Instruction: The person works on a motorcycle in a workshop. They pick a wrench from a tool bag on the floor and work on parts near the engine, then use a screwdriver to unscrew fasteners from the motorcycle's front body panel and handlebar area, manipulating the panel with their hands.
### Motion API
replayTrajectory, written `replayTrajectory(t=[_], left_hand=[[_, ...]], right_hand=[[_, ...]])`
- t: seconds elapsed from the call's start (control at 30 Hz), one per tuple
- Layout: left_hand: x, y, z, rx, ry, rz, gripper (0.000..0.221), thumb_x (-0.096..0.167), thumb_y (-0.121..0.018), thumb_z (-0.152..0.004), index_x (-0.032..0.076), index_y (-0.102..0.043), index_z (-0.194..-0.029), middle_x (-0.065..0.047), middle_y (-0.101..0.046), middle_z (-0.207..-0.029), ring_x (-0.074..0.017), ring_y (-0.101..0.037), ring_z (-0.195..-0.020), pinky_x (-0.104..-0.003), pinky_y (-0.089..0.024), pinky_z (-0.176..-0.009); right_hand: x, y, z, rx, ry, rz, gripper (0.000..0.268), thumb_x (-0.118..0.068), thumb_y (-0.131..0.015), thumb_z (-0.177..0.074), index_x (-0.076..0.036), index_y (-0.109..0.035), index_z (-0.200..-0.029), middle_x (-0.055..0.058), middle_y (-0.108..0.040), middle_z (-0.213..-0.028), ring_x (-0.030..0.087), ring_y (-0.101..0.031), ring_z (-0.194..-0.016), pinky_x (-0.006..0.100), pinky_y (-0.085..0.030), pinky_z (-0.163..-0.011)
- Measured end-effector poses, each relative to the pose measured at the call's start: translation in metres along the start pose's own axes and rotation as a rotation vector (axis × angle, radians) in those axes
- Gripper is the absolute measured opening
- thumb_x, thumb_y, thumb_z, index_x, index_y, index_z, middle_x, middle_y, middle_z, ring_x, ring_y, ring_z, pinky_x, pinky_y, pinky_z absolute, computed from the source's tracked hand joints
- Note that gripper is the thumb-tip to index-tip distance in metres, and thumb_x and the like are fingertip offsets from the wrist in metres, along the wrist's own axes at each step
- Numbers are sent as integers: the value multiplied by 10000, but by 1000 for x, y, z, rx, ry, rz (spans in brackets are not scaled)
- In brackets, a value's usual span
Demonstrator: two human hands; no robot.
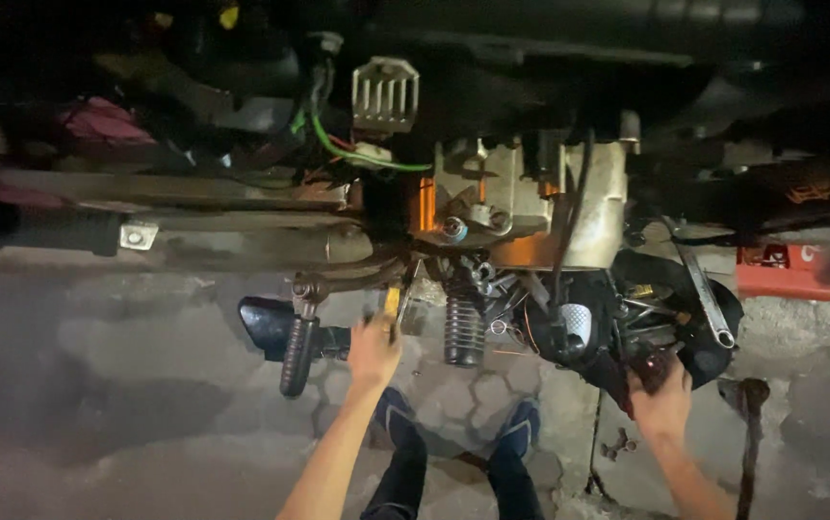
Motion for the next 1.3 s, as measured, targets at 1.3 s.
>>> replayTrajectory(t=[1.3], left_hand=[[-63,-153,171,-193,-422,251,577,340,-810,-838,26,-607,-1278,-199,-668,-1252,-317,-638,-1226,-410,-489,-1096]], right_hand=[[-110,-154,226,-385,30,-744,378,-235,-710,-962,-13,-680,-1267,149,-795,-1149,234,-741,-1116,385,-554,-967]])
Point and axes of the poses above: each hand's wrist, its own z-axis away from the middle knuckle, its own y-axis out of the back of the hand, x = y × z, the point moved 6 cm from there along -z, towards the middle knuckle
